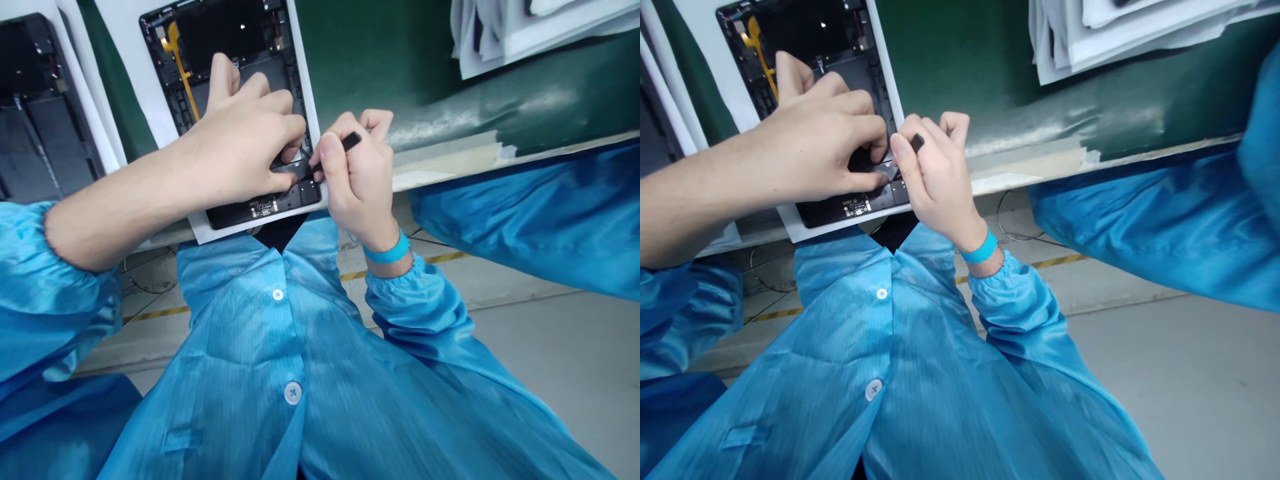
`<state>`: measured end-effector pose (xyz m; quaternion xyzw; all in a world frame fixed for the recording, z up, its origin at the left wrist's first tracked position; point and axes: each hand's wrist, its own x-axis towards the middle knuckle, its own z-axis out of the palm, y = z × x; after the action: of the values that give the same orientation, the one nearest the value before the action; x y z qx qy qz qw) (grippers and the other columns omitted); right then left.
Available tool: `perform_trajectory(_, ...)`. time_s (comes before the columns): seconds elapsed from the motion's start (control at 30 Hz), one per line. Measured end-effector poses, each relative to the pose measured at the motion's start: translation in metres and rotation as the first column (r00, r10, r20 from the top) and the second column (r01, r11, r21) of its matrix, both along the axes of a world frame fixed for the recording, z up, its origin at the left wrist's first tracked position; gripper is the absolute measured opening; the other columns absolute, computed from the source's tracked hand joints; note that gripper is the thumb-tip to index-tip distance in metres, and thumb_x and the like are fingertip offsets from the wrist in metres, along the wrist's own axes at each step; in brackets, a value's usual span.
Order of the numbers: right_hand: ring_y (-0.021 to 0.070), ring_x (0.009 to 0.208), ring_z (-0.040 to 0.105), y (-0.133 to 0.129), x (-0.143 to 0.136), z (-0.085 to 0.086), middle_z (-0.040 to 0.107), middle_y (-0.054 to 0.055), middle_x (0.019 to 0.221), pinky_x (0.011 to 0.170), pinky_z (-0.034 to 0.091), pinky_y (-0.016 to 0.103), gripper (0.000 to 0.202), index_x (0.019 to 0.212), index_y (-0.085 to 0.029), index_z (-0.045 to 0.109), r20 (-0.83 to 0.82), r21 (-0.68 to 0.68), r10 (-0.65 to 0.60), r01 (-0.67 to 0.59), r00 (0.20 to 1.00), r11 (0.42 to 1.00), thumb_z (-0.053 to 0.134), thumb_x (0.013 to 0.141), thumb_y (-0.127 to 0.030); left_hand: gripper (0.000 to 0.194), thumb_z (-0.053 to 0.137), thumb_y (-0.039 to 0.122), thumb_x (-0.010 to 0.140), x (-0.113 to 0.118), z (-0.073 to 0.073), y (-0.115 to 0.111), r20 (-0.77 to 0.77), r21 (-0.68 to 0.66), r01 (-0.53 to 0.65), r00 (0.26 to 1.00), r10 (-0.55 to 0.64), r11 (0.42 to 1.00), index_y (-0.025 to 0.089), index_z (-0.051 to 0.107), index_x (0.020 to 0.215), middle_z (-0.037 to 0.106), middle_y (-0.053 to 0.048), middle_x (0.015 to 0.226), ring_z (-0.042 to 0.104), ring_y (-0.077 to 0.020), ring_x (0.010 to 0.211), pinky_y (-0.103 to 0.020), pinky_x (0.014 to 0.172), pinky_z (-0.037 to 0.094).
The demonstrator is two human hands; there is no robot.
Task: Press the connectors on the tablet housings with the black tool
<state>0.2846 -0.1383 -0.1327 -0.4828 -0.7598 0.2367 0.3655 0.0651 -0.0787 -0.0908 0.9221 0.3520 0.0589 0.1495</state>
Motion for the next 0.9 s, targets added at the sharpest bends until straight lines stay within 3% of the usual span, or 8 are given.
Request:
perform_trajectory(0.2, 0.0276, 0.087, 0.065, -0.001, -0.003, 0.003, 0.062, 0.003, 0.074, 0.1, 0.051, 0.056, 0.053, 0.086, -0.031, 0.052, -0.021, 0.081, -0.023, 0.025, 1.0, 0.996, 0.024, 0.122, -0.056, 0.028, 0.073, 0.045, 0.101, 0.005, 0.003, 0.005, -0.061, -0.048, -0.013, 0.998, 0.01, 0.999, 0.022, 0.077, 0.086, 0.073, -0.011, 0.096, 0.063, -0.0402, 0.117, -0.083, 0.116, 0.032)
perform_trajectory(0.33, 0.0265, 0.084, 0.064, -0.001, -0.004, 0.005, 0.064, 0.003, 0.073, 0.098, 0.049, 0.055, 0.05, 0.085, -0.03, 0.052, -0.057, 0.092, -0.02, 0.025, 0.998, 0.995, 0.029, 0.122, -0.053, 0.037, 0.072, 0.056, 0.099, 0.01, 0.003, 0.013, -0.1, -0.06, 0.004, 0.995, -0.01, 0.998, 0.024, 0.079, 0.08, 0.073, -0.01, 0.092, 0.062, -0.0398, 0.117, -0.085, 0.125, 0.019)
perform_trajectory(0.47, 0.0277, 0.085, 0.065, -0.001, -0.003, 0.005, 0.065, 0.004, 0.074, 0.1, 0.05, 0.056, 0.055, 0.085, -0.031, 0.051, -0.041, 0.064, -0.028, 0.031, 0.999, 0.997, 0.025, 0.121, -0.062, 0.044, 0.075, 0.063, 0.09, 0.017, 0.002, 0.026, -0.155, -0.066, 0.038, 0.987, -0.048, 0.997, 0.027, 0.072, 0.066, 0.065, -0.008, 0.074, 0.064, -0.0408, 0.112, -0.087, 0.128, 0.008)
perform_trajectory(0.6, 0.0294, 0.087, 0.064, -0.001, -0.003, 0.005, 0.061, 0.004, 0.075, 0.101, 0.05, 0.056, 0.056, 0.085, -0.032, 0.051, -0.019, 0.045, -0.039, 0.04, 0.999, 0.998, 0.022, 0.119, -0.067, 0.046, 0.079, 0.061, 0.079, 0.027, 0.01, 0.03, -0.217, -0.063, 0.022, 0.975, -0.035, 0.998, 0.026, 0.061, 0.056, 0.061, -0.008, 0.066, 0.067, -0.044, 0.109, -0.087, 0.125, 0.012)
perform_trajectory(0.8, 0.027, 0.084, 0.064, -0.002, -0.003, -0.001, 0.059, 0.003, 0.074, 0.099, 0.053, 0.057, 0.056, 0.084, -0.03, 0.056, -0.1, 0.093, -0.078, 0.087, 0.992, 0.992, 0.029, 0.121, -0.061, 0.035, 0.086, 0.05, 0.083, 0.032, 0.022, 0.019, -0.303, -0.003, 0.069, 0.951, -0.067, 0.998, 0.024, 0.071, 0.066, 0.068, -0.008, 0.071, 0.069, -0.0449, 0.113, -0.088, 0.126, 0.02)
perform_trajectory(0.9, 0.0254, 0.09, 0.067, -0.005, 0.001, -0.009, 0.062, 0.003, 0.08, 0.101, 0.057, 0.055, 0.061, 0.086, -0.028, 0.061, -0.211, 0.05, -0.084, 0.097, 0.974, 0.994, 0.026, 0.122, -0.064, 0.032, 0.079, 0.052, 0.094, 0.023, 0.022, 0.016, -0.162, 0.015, 0.147, 0.976, -0.143, 0.989, 0.025, 0.077, 0.076, 0.074, -0.006, 0.077, 0.067, -0.0402, 0.118, -0.083, 0.131, 0.018)
